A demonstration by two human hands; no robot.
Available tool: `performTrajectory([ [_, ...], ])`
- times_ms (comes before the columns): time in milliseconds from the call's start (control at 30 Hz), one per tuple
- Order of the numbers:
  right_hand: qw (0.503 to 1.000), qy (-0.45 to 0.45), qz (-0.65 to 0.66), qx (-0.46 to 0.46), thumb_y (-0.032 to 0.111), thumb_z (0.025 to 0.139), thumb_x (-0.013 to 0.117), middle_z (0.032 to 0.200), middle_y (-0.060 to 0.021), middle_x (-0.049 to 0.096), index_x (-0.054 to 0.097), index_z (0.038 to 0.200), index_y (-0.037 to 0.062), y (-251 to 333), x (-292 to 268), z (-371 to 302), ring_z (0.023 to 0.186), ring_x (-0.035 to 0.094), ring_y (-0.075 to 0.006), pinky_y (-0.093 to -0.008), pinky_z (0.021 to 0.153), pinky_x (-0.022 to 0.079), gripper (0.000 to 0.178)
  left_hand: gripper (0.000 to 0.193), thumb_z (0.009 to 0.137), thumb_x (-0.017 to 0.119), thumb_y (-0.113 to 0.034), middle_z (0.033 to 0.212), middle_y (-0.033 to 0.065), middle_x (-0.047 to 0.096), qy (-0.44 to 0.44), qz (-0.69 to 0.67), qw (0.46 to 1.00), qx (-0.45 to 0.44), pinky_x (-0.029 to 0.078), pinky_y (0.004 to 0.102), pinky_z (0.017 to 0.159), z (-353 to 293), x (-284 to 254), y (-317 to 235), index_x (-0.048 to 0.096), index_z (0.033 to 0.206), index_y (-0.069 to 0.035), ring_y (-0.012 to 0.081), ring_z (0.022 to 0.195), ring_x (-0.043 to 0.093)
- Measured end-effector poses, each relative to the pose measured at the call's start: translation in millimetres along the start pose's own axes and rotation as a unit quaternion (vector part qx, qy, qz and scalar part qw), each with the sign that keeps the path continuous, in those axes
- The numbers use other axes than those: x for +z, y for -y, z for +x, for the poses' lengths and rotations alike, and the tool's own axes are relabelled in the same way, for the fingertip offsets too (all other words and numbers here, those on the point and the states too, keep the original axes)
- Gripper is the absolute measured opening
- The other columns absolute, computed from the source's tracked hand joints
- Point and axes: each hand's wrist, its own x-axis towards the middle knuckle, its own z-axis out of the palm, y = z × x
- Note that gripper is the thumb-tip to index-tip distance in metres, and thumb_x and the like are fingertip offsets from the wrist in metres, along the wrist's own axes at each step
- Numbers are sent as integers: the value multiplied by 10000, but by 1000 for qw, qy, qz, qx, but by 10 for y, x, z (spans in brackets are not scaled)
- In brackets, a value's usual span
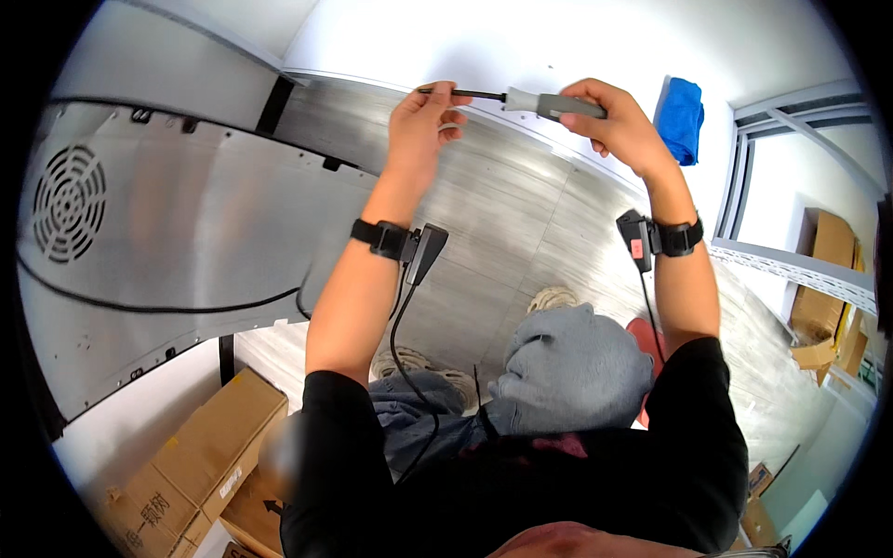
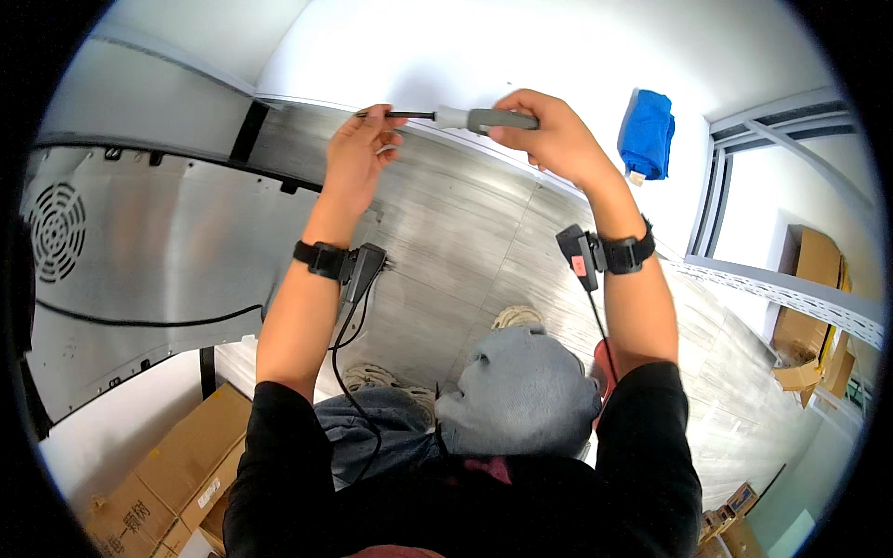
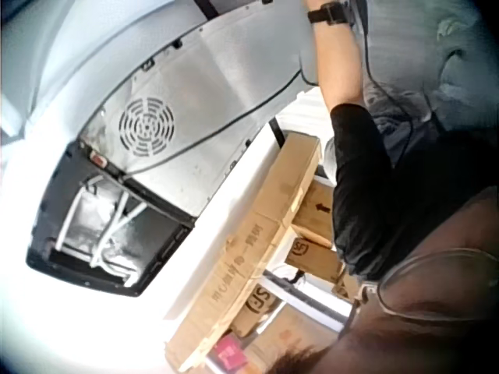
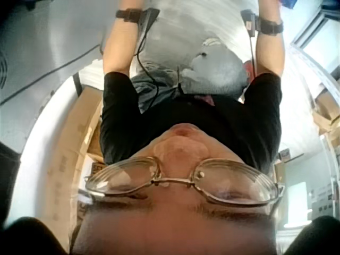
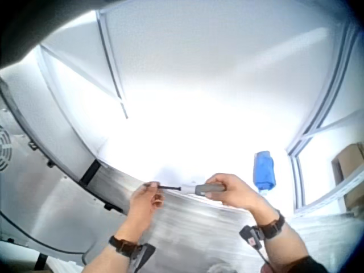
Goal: The person uses a screwdriver to tighten screws on the back panel of a large appliance. They repeatedly insert screws into holes and turn the screwdriver to secure them in place.
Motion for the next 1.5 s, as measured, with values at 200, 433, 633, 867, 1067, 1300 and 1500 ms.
performTrajectory([
  [200, 964, -197, 141, 108, 170, 808, 675, 666, -3, 557, 616, 944, 1, -788, 5, -298, 459, 420, -49, -196, 415, 307, 225, 235, 849, 633, -173, 908, 45, 651, -24, 280, 960, 22, 483, 278, 669, 558, 41, 1000, 623, 1049, -50, 129, 765, 585],
  [433, 938, -249, 211, 115, 167, 830, 660, 678, -13, 571, 605, 952, 10, -1110, -2, -418, 454, 408, -43, -189, 403, 298, 206, 211, 773, 682, -148, 852, 86, 653, -27, 474, 864, 165, 483, 344, 691, 914, 325, 1461, 653, 961, -56, 226, 758, 610],
  [633, 932, -229, 257, 114, 128, 827, 654, 672, -1, 573, 606, 961, 19, -1261, -74, -481, 468, 407, -36, -188, 410, 305, 180, 150, 777, 667, -152, 797, 95, 659, -58, 532, 815, 222, 485, 362, 656, 1103, 395, 1672, 664, 886, -49, 274, 706, 619],
  [867, 932, -219, 263, 116, 120, 819, 664, 645, 10, 555, 606, 954, 12, -1188, -101, -478, 469, 400, -31, -190, 417, 288, 182, 124, 799, 668, -162, 763, 71, 656, -65, 496, 846, 183, 486, 328, 622, 1081, 462, 1597, 673, 809, -38, 201, 667, 615],
  [1067, 955, -189, 209, 90, 125, 824, 669, 645, 13, 551, 602, 964, 19, -1021, -33, -452, 496, 401, -39, -193, 441, 304, 188, 177, 876, 634, -189, 828, 52, 641, -57, 113, 992, -19, 478, 234, 616, 707, 398, 1210, 621, 929, -20, 125, 682, 581],
  [1300, 985, -101, 127, 49, 147, 828, 674, 697, -1, 573, 600, 975, 34, -604, 242, -350, 595, 455, -65, -216, 531, 353, 200, 132, 913, 570, -174, 948, 84, 623, -60, -200, 977, -38, 523, 277, 778, 200, -115, 536, 555, 925, -43, 182, 876, 599],
  [1500, 995, -23, 98, -9, 139, 816, 678, 784, -23, 603, 585, 1009, 28, -296, 615, -304, 681, 500, -83, -225, 608, 394, 242, 164, 933, 520, -200, 988, 93, 647, -80, -396, 915, -6, 510, 348, 882, -197, -497, 312, 549, 943, -38, 248, 1022, 594],
])
